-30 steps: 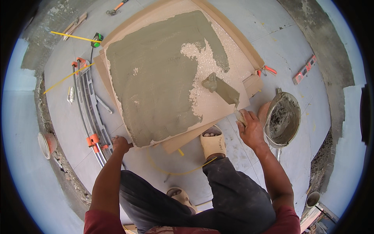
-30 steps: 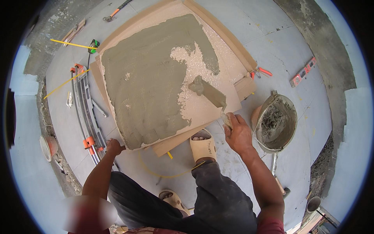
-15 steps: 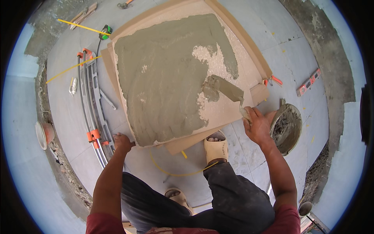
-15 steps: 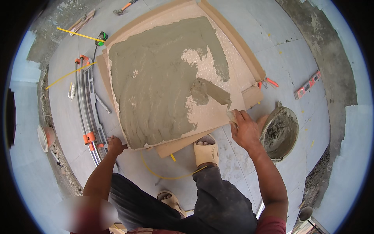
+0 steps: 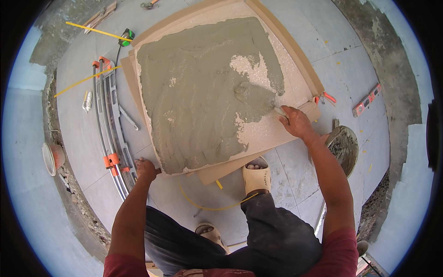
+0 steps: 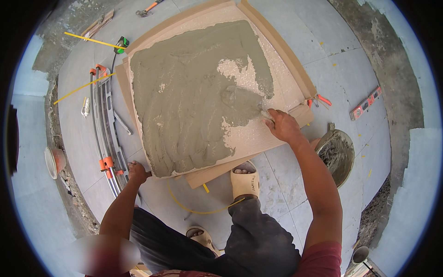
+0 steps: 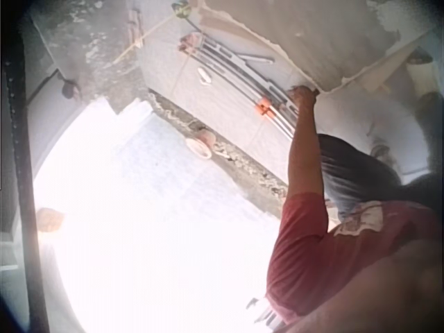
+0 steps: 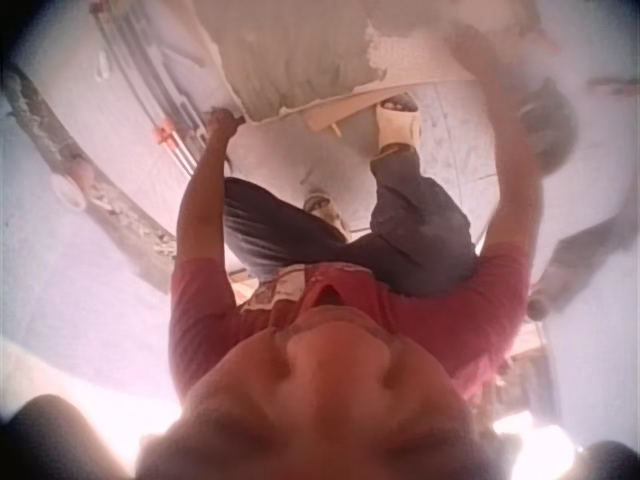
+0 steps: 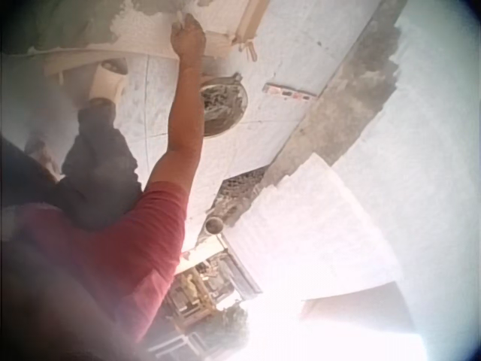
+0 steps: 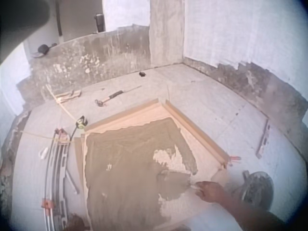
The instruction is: The person scoops adhesive from a bucket and spreads it evenly across the back of a large tile using a trowel. They then move to a pile of wet concrete on the floor and smooth it with the trowel.
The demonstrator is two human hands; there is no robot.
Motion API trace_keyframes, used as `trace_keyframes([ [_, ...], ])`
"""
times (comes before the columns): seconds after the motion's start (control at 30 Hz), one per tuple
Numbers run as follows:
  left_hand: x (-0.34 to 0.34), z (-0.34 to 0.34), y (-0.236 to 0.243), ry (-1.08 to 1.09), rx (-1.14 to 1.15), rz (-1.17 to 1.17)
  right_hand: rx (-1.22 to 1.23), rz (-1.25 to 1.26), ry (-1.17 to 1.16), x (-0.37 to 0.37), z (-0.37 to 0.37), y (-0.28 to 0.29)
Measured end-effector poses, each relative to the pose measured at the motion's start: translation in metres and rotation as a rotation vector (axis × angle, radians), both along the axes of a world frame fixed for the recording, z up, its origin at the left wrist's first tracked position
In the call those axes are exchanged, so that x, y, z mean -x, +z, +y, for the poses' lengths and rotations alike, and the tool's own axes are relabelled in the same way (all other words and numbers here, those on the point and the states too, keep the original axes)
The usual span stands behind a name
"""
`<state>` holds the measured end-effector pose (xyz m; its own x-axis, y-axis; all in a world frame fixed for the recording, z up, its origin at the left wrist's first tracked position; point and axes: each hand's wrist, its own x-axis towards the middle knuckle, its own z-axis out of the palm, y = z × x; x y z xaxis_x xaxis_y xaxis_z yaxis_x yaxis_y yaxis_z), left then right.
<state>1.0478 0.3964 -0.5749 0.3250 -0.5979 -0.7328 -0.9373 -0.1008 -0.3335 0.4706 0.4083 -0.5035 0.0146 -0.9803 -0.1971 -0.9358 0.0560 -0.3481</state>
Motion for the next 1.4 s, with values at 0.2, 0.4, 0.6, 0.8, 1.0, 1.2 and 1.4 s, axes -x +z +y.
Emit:
trace_keyframes([
  [0.2,-0.018,0.009,-0.012,-0.097,0.012,0.009,-0.187,-0.214,-0.364,-0.006,-0.102,0.003],
  [0.4,0.007,-0.002,0.009,0.002,0.012,-0.001,-0.504,-0.735,-0.437,-0.031,-0.078,0.016],
  [0.6,-0.01,0.001,-0.001,-0.074,0.01,-0.018,-0.273,-0.057,-0.035,-0.089,-0.054,0.012],
  [0.8,-0.011,-0.003,-0.009,-0.158,-0.027,-0.009,-0.129,0.058,-0.366,-0.065,-0.121,0.012],
  [1.0,-0.014,0.002,-0.013,-0.156,-0.005,0.014,-0.527,-0.127,-0.492,-0.01,-0.121,0.075],
  [1.2,-0.019,0.001,-0.011,-0.094,0.003,-0.026,-0.452,-0.143,-0.435,-0.011,-0.012,0.052],
  [1.4,-0.006,-0.002,0.001,-0.11,0.026,-0.017,-0.242,-0.08,-0.561,-0.039,0.108,-0.01],
])
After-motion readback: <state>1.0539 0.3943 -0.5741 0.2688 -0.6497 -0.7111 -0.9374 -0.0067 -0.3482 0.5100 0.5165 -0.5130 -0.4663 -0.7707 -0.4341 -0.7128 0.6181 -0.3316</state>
